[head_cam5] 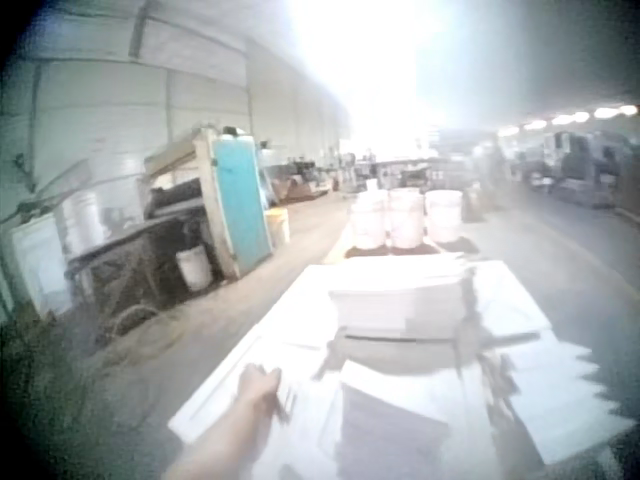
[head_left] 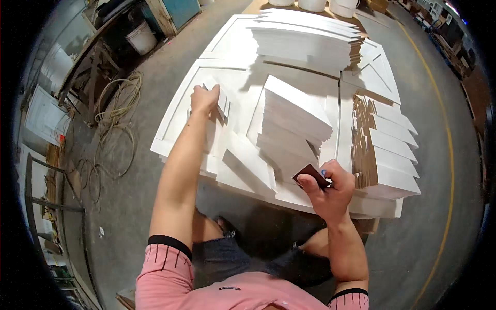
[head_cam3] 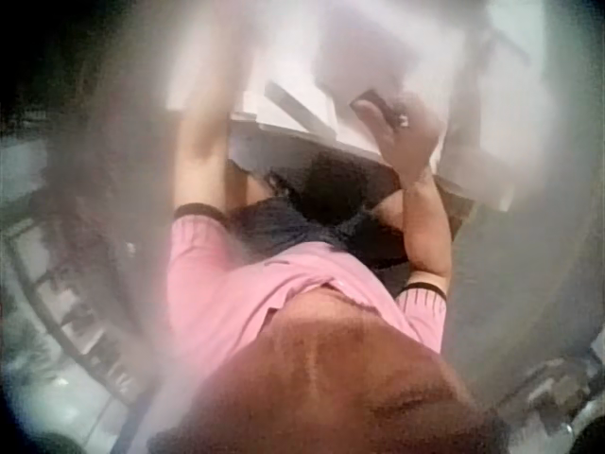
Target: The person sands the edges of white wooden pieces one at a time using a sanding block while seated at a work table in a factory.
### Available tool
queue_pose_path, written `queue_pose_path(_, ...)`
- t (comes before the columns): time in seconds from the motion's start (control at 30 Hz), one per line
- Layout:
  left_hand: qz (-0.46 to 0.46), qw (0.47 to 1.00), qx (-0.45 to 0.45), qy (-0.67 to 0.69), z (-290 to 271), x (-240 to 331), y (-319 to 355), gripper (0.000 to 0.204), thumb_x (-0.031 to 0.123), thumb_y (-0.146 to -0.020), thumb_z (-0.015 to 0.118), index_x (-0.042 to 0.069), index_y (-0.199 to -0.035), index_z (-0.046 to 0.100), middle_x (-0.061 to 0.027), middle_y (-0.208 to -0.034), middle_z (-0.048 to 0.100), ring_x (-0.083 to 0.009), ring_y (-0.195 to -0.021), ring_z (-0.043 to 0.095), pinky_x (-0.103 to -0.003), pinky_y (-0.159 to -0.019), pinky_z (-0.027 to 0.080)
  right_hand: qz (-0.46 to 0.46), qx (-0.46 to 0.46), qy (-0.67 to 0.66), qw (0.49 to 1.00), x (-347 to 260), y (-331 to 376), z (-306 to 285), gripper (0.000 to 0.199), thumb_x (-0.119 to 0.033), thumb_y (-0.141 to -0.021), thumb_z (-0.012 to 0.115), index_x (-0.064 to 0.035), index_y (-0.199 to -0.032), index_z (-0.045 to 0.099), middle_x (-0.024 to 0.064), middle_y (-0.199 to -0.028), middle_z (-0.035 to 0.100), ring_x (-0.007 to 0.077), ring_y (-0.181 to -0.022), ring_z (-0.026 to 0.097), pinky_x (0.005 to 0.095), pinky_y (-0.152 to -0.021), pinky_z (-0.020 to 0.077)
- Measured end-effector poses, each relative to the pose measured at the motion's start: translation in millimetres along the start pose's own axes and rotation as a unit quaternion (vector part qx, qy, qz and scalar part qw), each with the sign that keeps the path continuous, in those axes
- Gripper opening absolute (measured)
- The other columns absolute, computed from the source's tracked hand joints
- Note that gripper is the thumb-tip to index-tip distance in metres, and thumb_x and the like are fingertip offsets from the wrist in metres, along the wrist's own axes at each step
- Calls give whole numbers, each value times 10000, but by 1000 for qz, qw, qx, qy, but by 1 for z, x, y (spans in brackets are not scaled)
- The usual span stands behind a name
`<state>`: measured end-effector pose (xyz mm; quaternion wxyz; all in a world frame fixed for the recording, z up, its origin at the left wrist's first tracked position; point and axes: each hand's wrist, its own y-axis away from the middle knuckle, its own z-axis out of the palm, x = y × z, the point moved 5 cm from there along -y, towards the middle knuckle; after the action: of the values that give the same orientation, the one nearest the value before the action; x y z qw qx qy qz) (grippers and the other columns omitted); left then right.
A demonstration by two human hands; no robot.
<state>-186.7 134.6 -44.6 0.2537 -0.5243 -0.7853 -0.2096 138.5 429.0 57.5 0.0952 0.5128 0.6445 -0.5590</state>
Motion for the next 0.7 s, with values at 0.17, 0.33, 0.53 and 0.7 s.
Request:
queue_pose_path(0.17,-24,998,-45,-42,2,20,20,889,454,-761,710,-46,-1419,383,-309,-1401,456,-415,-1183,599,-447,-984,513,-41,0,-18,999,-18,-9,-6,446,-286,-761,897,-56,-717,517,48,-599,512,160,-533,459,277,-480,370)
queue_pose_path(0.33,-19,985,-108,-131,12,31,13,854,425,-743,728,-53,-1384,426,-269,-1392,486,-387,-1183,604,-424,-999,506,-75,-8,7,997,-23,-9,-7,465,-298,-729,917,-57,-709,520,34,-583,483,186,-522,449,283,-469,364)
queue_pose_path(0.53,30,978,-103,-181,19,37,17,765,282,-750,739,-40,-1378,444,-269,-1374,506,-381,-1235,572,-414,-1037,481,-70,-11,-7,997,-28,-7,-6,486,-304,-721,918,-57,-681,502,38,-582,486,197,-528,447,293,-486,373)
queue_pose_path(0.7,110,970,-149,-155,-3,44,22,741,178,-719,757,-76,-1356,478,-282,-1339,570,-339,-1238,584,-361,-1004,490,-62,-17,6,998,-31,-9,-6,485,-278,-726,917,-54,-678,489,55,-580,483,200,-532,442,296,-492,369)
